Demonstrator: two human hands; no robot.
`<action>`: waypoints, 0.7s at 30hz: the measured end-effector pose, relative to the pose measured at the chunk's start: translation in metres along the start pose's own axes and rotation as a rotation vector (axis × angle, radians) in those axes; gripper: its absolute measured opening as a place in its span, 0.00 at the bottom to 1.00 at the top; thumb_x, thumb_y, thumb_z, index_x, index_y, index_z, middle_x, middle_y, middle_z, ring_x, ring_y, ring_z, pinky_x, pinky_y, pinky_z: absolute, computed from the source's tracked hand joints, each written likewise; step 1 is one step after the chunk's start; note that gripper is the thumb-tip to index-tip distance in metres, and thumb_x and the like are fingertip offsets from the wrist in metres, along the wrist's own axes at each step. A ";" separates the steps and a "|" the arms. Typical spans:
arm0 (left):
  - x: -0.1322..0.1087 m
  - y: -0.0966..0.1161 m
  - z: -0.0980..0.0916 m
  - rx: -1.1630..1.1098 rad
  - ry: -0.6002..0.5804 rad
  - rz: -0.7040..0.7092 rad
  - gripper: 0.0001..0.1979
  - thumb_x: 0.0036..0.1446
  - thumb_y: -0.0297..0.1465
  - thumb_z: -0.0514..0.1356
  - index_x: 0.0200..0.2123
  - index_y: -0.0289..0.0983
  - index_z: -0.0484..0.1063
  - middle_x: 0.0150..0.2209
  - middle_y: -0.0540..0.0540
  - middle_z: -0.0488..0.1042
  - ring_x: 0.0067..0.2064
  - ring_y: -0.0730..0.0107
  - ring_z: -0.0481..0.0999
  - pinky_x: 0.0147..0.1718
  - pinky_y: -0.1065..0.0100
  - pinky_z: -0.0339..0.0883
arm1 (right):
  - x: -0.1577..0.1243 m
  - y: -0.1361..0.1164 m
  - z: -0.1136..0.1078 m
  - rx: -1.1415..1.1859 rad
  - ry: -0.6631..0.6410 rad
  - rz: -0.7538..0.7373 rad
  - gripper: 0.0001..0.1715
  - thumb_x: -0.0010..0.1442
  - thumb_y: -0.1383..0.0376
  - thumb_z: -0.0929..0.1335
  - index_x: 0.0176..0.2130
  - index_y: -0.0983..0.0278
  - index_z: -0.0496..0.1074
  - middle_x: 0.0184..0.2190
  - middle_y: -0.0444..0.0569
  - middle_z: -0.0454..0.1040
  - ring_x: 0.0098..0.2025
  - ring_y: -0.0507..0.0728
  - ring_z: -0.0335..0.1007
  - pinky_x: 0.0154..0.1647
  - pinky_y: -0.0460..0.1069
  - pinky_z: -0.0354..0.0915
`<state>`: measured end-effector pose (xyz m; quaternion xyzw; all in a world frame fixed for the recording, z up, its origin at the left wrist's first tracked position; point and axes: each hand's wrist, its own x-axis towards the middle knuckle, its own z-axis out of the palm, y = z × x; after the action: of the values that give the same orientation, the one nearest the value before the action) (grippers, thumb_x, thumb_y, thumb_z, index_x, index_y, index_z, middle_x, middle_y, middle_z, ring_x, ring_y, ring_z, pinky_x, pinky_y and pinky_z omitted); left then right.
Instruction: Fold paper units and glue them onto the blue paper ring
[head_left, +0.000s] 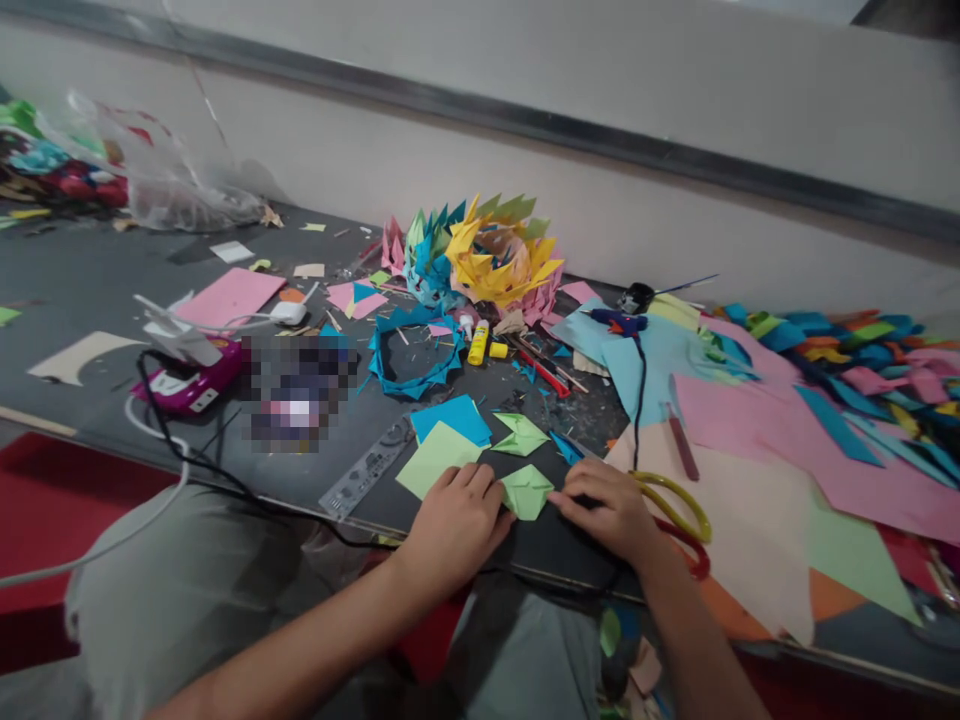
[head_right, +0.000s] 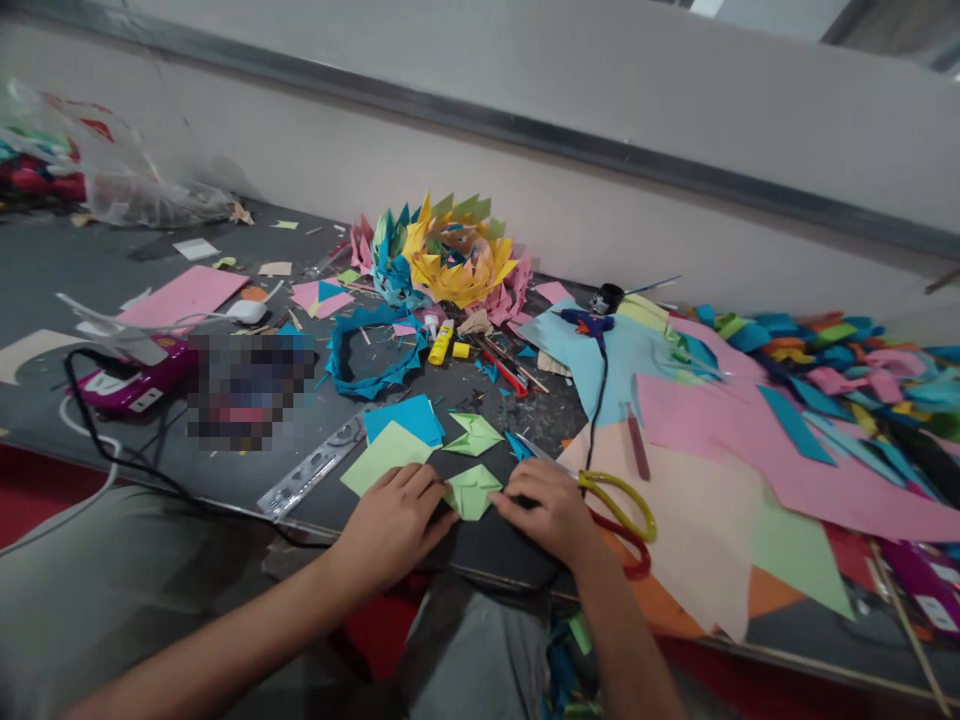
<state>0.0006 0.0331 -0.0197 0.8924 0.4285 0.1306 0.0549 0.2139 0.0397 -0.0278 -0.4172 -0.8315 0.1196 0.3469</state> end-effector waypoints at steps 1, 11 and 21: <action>0.001 0.001 0.001 0.005 0.004 -0.006 0.07 0.55 0.34 0.56 0.33 0.36 0.68 0.32 0.47 0.69 0.37 0.61 0.68 0.35 0.61 0.64 | 0.000 0.000 0.001 -0.007 -0.034 -0.003 0.11 0.55 0.67 0.67 0.22 0.64 0.66 0.21 0.45 0.67 0.25 0.51 0.64 0.27 0.47 0.61; 0.008 0.002 -0.006 0.063 -0.074 0.029 0.06 0.55 0.33 0.57 0.33 0.36 0.68 0.34 0.47 0.69 0.38 0.62 0.69 0.35 0.62 0.64 | 0.002 -0.002 0.005 -0.081 -0.096 -0.085 0.09 0.58 0.69 0.63 0.28 0.65 0.71 0.28 0.48 0.73 0.33 0.53 0.68 0.36 0.49 0.64; 0.025 -0.007 -0.013 0.134 -0.089 0.235 0.09 0.58 0.34 0.53 0.33 0.36 0.69 0.31 0.48 0.70 0.35 0.66 0.70 0.32 0.66 0.62 | 0.001 -0.004 0.000 -0.205 -0.136 -0.078 0.18 0.53 0.52 0.67 0.28 0.66 0.71 0.29 0.50 0.72 0.33 0.56 0.67 0.35 0.51 0.63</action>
<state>0.0070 0.0566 -0.0045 0.9429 0.3261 0.0674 -0.0014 0.2109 0.0377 -0.0253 -0.4089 -0.8764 0.0486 0.2496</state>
